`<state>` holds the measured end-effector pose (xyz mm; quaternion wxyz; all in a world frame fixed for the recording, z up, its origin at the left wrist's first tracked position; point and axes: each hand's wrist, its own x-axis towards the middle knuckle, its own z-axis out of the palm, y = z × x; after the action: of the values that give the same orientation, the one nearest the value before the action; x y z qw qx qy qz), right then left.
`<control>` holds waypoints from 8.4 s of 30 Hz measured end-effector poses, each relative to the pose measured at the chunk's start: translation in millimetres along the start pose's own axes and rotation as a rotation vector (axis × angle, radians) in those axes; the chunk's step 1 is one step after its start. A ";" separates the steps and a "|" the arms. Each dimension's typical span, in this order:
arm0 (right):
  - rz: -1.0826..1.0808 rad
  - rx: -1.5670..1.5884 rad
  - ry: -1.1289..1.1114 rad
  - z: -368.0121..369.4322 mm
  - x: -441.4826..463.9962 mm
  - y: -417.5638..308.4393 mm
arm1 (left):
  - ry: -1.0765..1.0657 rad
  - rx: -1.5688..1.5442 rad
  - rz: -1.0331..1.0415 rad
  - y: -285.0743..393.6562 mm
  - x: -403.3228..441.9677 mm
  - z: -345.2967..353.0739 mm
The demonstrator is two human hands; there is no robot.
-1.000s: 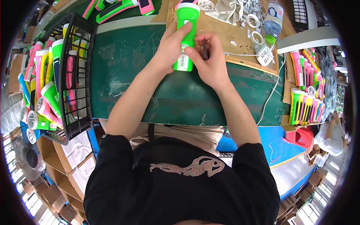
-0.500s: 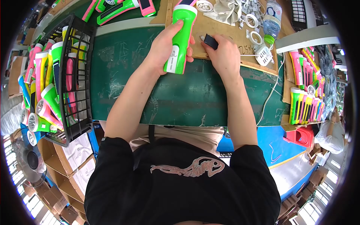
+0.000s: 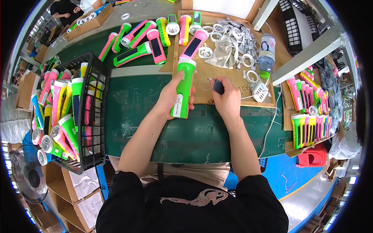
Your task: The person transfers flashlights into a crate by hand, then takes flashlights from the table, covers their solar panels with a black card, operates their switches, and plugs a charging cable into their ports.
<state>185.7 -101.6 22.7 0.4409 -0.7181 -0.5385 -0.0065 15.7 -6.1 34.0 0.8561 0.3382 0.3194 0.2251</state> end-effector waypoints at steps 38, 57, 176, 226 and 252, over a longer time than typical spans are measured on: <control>-0.195 0.090 0.038 -9.6 -2.3 -2.7 | -0.129 0.659 0.538 -22.8 -1.1 7.5; 0.321 0.932 -0.354 -22.4 -6.9 -21.7 | -0.211 0.479 0.459 -26.2 -3.9 7.0; 0.337 0.917 -0.471 -8.3 -7.9 -12.1 | -0.330 0.422 0.433 -12.8 2.5 -6.8; -0.145 -0.070 -0.058 5.4 -1.9 17.4 | -0.454 -0.155 0.184 -10.6 16.7 -30.9; 0.080 0.228 -0.209 -26.4 -5.3 -10.5 | -0.097 0.400 0.404 -36.8 -1.3 10.5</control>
<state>187.6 -122.2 42.8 0.4610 -0.6811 -0.5496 0.1469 28.4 -36.1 13.8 0.7244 0.5675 0.2424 0.3075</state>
